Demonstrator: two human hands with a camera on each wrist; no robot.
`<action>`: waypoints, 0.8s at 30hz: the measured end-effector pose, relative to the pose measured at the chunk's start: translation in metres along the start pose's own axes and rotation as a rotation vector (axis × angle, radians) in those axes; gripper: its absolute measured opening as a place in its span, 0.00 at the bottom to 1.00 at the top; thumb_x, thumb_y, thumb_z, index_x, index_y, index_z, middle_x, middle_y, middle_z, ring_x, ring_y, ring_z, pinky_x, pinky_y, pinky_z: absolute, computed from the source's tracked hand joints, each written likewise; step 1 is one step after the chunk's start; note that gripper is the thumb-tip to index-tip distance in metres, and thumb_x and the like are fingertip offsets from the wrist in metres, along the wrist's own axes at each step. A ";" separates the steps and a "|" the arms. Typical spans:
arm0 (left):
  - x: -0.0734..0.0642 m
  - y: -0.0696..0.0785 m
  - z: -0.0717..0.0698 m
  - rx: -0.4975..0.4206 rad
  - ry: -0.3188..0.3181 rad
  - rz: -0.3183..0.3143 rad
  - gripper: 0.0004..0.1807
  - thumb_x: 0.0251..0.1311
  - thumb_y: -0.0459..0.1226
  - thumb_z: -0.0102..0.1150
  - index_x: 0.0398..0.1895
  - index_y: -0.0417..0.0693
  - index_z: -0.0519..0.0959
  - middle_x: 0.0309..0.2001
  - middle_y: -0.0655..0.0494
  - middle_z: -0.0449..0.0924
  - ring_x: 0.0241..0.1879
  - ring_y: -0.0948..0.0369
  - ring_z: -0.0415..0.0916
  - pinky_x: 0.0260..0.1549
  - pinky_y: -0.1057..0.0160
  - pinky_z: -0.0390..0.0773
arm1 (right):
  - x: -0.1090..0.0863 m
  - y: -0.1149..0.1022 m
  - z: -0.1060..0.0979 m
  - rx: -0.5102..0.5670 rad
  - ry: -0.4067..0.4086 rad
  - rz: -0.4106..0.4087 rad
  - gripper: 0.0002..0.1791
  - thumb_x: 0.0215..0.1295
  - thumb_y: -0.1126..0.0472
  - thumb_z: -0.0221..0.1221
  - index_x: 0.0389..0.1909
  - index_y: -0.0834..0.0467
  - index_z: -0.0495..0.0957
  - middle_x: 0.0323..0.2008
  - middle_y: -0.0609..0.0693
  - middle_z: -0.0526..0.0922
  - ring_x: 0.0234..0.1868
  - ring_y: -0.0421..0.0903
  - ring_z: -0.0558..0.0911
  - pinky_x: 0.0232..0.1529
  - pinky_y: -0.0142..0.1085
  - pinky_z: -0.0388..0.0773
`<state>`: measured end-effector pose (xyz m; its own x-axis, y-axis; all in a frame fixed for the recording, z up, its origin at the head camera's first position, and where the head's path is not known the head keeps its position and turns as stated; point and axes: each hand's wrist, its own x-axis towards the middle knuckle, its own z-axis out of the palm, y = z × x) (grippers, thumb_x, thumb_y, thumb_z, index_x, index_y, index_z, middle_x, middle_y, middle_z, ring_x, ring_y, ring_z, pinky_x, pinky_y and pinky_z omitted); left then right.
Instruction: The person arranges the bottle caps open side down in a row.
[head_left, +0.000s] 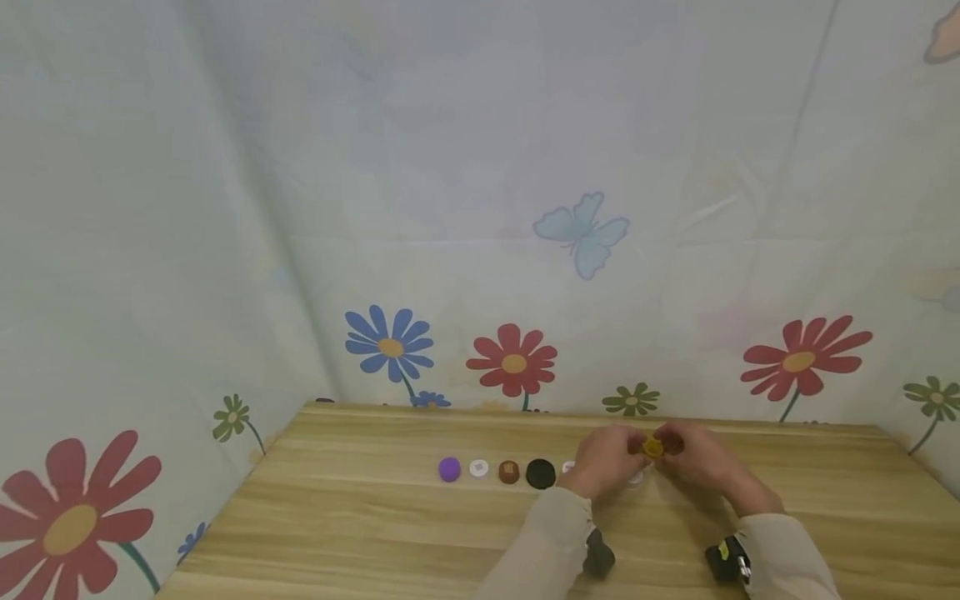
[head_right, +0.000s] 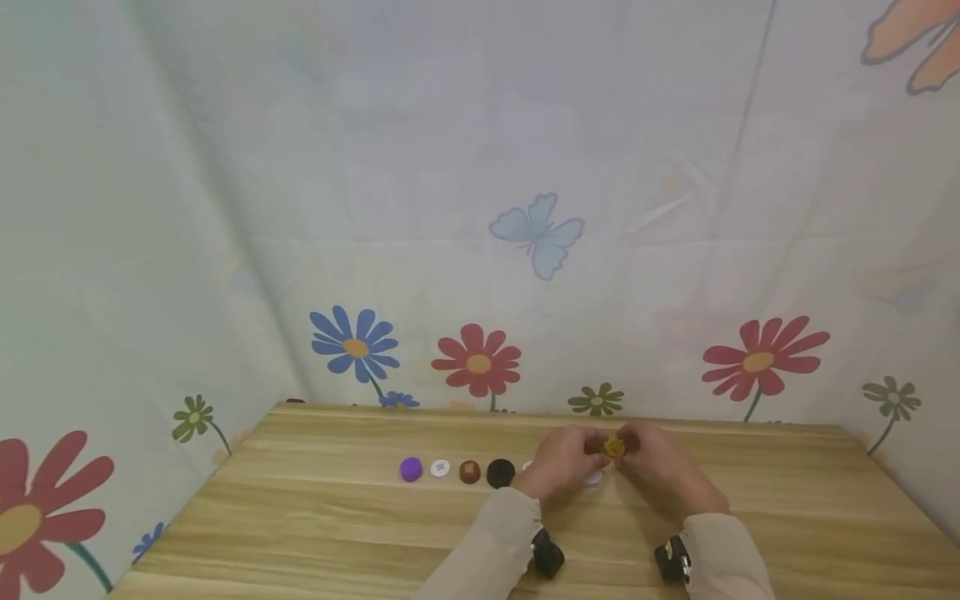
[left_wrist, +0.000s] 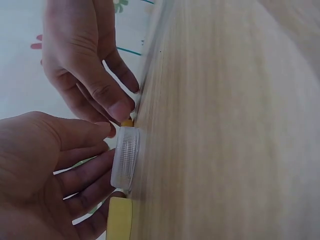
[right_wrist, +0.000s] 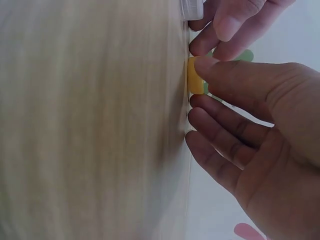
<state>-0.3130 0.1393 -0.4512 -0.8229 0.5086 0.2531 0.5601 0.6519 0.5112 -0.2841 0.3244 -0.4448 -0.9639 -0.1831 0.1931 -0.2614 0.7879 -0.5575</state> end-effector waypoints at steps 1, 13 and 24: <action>0.000 0.000 0.000 0.006 -0.005 0.008 0.12 0.68 0.40 0.71 0.52 0.51 0.90 0.44 0.65 0.90 0.43 0.71 0.81 0.43 0.72 0.76 | 0.000 0.000 0.000 0.000 0.003 -0.005 0.13 0.61 0.73 0.70 0.46 0.71 0.82 0.41 0.57 0.86 0.44 0.56 0.84 0.50 0.58 0.82; -0.001 0.001 0.002 -0.010 -0.011 0.027 0.10 0.68 0.37 0.70 0.50 0.53 0.91 0.43 0.68 0.89 0.42 0.73 0.80 0.41 0.74 0.75 | 0.000 0.004 0.000 -0.012 0.025 -0.019 0.11 0.60 0.73 0.70 0.43 0.70 0.83 0.37 0.55 0.86 0.40 0.54 0.84 0.46 0.55 0.83; -0.001 -0.002 -0.001 -0.094 0.072 0.040 0.10 0.63 0.36 0.74 0.47 0.54 0.92 0.38 0.69 0.89 0.37 0.74 0.78 0.38 0.74 0.74 | -0.006 -0.007 -0.016 0.064 -0.021 -0.065 0.06 0.66 0.74 0.66 0.42 0.67 0.84 0.38 0.52 0.87 0.42 0.51 0.84 0.46 0.51 0.82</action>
<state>-0.3135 0.1373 -0.4517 -0.8066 0.4891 0.3320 0.5843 0.5744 0.5733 -0.2756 0.3299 -0.4290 -0.9454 -0.2457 0.2143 -0.3258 0.7346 -0.5951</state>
